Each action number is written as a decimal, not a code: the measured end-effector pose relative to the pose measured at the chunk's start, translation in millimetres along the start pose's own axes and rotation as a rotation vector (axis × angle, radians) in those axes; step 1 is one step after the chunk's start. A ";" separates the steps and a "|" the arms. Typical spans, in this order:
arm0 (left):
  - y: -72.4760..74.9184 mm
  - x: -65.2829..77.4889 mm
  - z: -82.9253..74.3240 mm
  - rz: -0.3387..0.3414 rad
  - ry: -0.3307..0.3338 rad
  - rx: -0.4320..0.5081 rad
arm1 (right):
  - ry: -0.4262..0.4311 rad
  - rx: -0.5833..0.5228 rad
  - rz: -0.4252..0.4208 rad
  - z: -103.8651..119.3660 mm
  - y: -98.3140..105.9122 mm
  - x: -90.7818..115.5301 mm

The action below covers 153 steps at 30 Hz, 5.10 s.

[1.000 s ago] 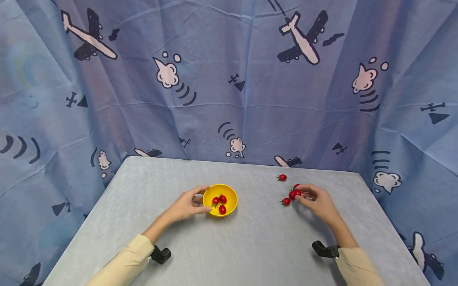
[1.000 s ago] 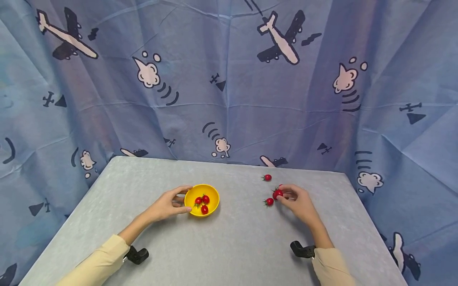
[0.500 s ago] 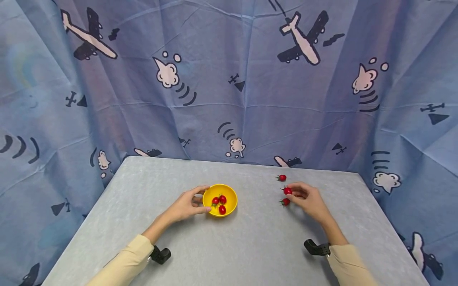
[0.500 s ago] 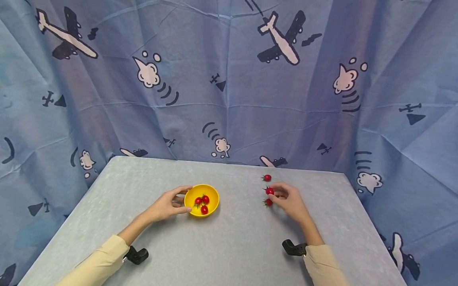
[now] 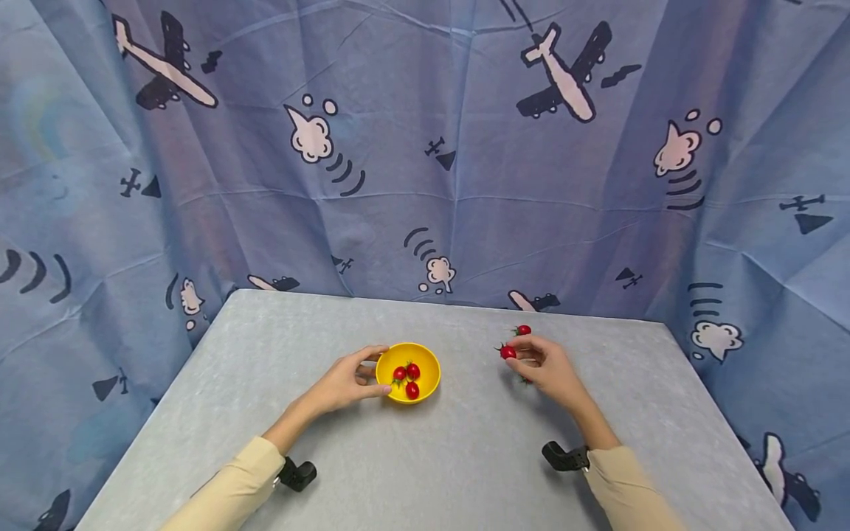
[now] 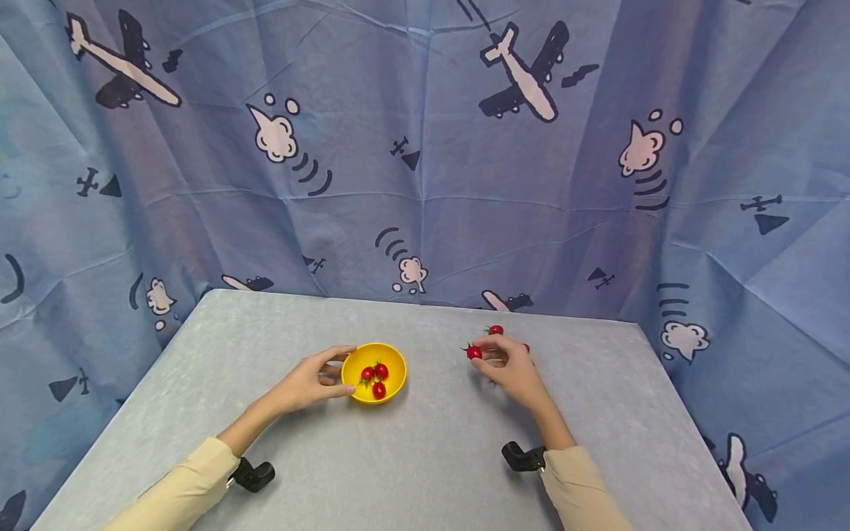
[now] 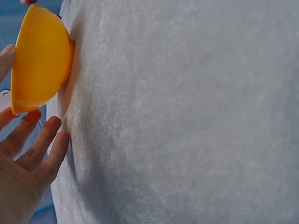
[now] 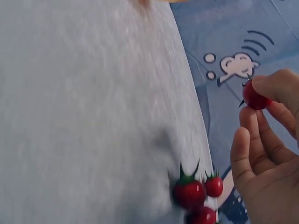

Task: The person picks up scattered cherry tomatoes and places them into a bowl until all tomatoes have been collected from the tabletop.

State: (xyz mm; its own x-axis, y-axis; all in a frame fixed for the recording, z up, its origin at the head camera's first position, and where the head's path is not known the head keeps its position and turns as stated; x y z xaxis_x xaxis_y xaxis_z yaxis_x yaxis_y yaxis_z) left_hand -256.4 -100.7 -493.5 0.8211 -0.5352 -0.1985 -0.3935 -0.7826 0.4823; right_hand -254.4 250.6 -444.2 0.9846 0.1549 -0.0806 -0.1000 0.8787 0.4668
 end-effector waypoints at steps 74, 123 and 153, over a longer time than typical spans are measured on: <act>4.1 -1.4 -1.1 -0.063 -0.073 0.046 | 0.048 -0.021 0.083 -9.7 -13.5 -9.3; 5.2 0.5 -1.3 -0.065 -0.095 -0.002 | -0.219 0.236 -0.041 -97.1 72.3 10.3; 3.3 0.6 0.0 -0.052 -0.088 0.039 | -0.134 0.298 -0.180 -88.8 84.1 10.8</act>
State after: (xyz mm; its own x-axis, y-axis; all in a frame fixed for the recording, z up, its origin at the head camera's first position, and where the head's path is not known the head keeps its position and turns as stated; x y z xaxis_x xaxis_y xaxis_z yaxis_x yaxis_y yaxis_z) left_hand -257.1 -103.6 -492.0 0.8021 -0.5177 -0.2977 -0.3681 -0.8211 0.4363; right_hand -264.8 366.3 -484.1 0.9947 -0.0675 -0.0778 0.1026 0.7134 0.6932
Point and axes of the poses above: each hand's wrist, its own x-axis away from the middle knuckle, its own y-axis out of the back of the hand, z = x × y, the point moved 6 cm from there along -x, towards the middle knuckle, and after that the axes turned 10 degrees about -y, right-handed, at the moved point
